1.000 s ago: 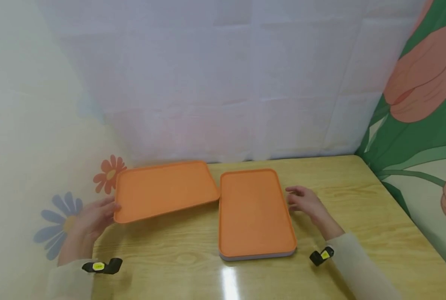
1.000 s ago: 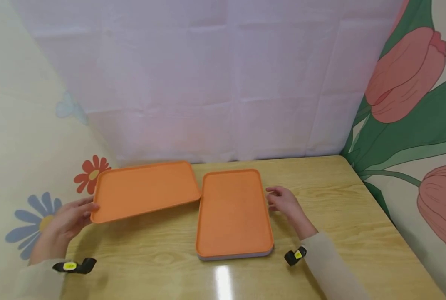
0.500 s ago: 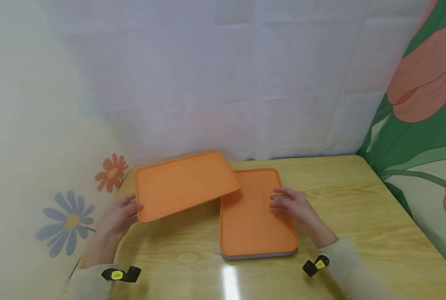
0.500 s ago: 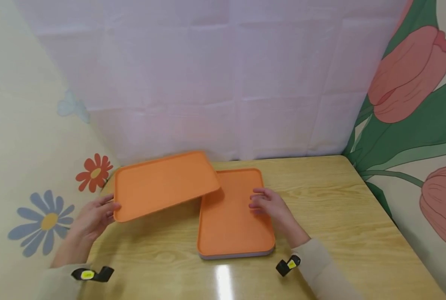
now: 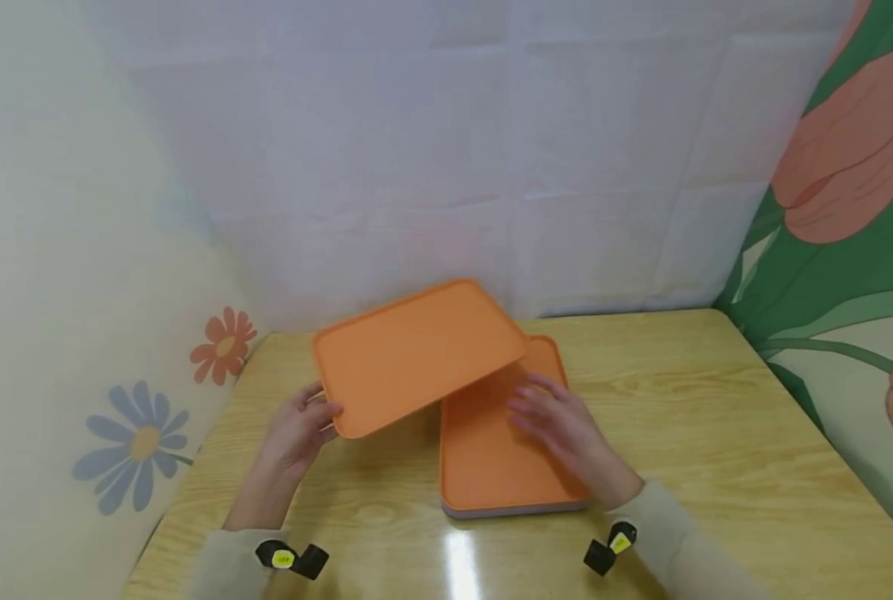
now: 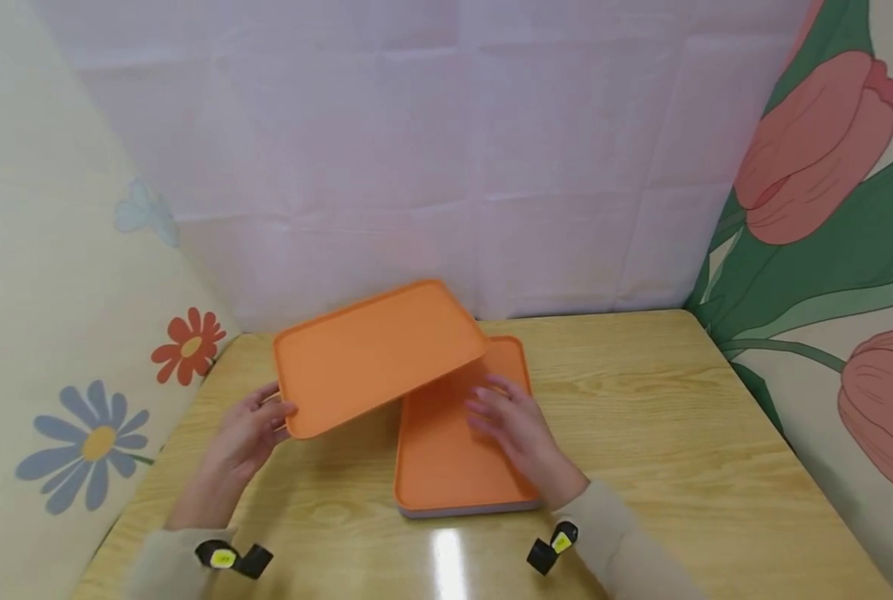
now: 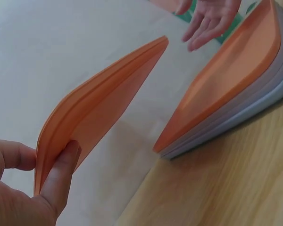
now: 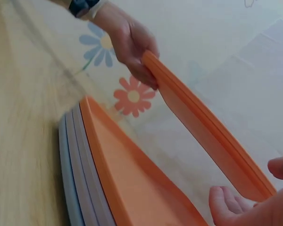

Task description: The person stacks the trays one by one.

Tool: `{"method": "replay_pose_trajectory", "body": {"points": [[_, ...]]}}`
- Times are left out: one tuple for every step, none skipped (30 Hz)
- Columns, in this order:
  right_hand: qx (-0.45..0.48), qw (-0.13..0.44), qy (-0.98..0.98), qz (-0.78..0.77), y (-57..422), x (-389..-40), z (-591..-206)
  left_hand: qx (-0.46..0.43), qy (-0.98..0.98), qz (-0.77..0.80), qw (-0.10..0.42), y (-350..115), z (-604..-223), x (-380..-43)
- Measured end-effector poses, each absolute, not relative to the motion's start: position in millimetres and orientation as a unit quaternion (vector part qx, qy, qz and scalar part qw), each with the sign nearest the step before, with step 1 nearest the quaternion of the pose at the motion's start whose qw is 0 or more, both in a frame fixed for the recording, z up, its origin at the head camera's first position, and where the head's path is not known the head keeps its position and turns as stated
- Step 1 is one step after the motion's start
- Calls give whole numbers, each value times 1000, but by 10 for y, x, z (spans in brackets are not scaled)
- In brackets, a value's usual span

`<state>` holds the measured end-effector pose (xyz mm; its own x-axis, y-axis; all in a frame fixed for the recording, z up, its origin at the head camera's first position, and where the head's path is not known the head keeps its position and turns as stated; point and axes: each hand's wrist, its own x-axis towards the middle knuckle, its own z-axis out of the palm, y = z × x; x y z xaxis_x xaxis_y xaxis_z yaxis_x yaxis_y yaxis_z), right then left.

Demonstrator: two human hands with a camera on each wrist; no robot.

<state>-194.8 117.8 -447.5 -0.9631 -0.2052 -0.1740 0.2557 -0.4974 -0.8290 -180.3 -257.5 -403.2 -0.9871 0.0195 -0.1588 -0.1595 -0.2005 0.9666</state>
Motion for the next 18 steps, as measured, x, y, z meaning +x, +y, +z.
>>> {"method": "replay_pose_trajectory", "body": {"points": [[32, 130, 469, -873, 1141, -1938, -4470, -52, 629, 773, 58, -2532, -4037, -1799], [37, 124, 460, -879, 1105, -1926, -4463, -51, 628, 774, 58, -2487, -4041, -1794], [41, 119, 454, -882, 1071, -1915, -4456, -50, 626, 776, 57, -2441, -4044, -1788], [45, 114, 447, -886, 1039, -1905, -4446, -48, 625, 777, 56, -2396, -4049, -1785], [47, 109, 441, -890, 1007, -1894, -4432, -47, 623, 779, 55, -2349, -4051, -1779], [49, 105, 435, -893, 978, -1888, -4422, -45, 622, 780, 55, -2302, -4056, -1774], [51, 101, 429, -896, 950, -1883, -4410, -43, 619, 782, 55, -2253, -4061, -1769], [54, 98, 423, -899, 925, -1878, -4397, -43, 616, 785, 54, -2202, -4067, -1764], [57, 95, 416, -903, 904, -1876, -4384, -40, 613, 788, 54, -2151, -4075, -1758], [60, 91, 408, -906, 886, -1878, -4373, -34, 610, 790, 56, -2104, -4087, -1753], [64, 87, 404, -908, 874, -1883, -4364, -30, 607, 792, 57, -2055, -4103, -1748], [67, 83, 402, -909, 865, -1888, -4358, -26, 604, 794, 59, -2010, -4118, -1744], [70, 78, 398, -911, 858, -1897, -4352, -22, 600, 798, 61, -1969, -4133, -1741], [73, 74, 395, -913, 854, -1905, -4349, -19, 596, 800, 63, -1930, -4147, -1737], [75, 69, 397, -912, 854, -1915, -4350, -18, 595, 801, 65, -1891, -4157, -1733], [77, 66, 398, -912, 853, -1928, -4353, -17, 593, 802, 66, -1852, -4166, -1729], [81, 62, 399, -911, 852, -1943, -4359, -21, 592, 803, 64, -1809, -4174, -1724], [81, 59, 403, -910, 852, -1955, -4361, -22, 591, 803, 65, -1769, -4181, -1715]]}}
